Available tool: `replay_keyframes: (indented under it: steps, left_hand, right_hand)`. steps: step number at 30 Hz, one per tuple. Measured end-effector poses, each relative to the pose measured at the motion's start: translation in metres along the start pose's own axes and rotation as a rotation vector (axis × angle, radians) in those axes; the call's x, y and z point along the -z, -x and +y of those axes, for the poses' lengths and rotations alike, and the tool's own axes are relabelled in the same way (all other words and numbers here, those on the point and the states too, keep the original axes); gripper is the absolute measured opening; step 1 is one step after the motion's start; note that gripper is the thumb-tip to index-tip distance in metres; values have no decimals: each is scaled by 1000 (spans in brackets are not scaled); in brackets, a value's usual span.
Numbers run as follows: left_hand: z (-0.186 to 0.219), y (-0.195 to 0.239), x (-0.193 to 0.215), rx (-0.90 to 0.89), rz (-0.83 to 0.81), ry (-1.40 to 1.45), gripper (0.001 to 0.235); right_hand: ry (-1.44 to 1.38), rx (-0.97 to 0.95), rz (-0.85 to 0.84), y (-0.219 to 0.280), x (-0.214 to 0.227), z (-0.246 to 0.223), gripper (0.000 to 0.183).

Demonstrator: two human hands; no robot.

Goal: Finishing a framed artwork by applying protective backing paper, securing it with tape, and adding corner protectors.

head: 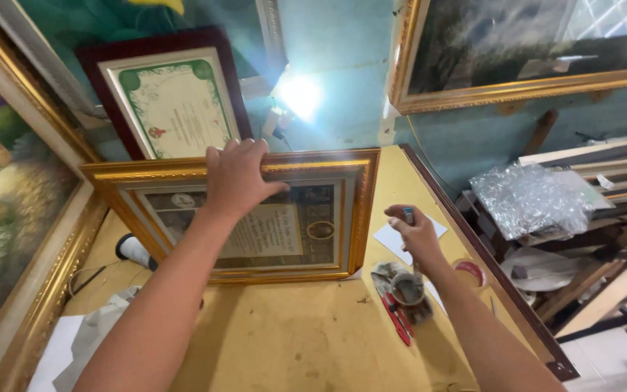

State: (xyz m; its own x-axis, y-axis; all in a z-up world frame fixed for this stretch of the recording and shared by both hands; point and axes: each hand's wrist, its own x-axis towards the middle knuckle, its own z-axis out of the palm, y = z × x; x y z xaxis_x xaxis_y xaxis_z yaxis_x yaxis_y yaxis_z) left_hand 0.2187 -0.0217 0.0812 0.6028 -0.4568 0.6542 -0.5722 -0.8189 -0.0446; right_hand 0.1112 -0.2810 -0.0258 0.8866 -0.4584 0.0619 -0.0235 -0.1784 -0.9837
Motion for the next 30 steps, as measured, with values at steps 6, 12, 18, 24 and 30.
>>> replay_keyframes:
  steps: [6,12,18,24,30]
  left_hand:
    - [7,1,9,-18,75,25,60]
    - [-7,-4,-21,7,159,1,57]
    - [-14,-13,-29,15,117,-11,59]
    - [-12,-14,-26,23,95,5,56]
    - [-5,-14,-15,56,55,7,52]
  right_hand:
    - [896,-195,-3,-18,80,78,27]
    - [1194,-431,-153,33,78,64,32]
    - [1297,-262,-195,42,77,121,32]
    - [1208,-328,-160,48,70,90,19]
    - [890,-367,176,14,77,83,38]
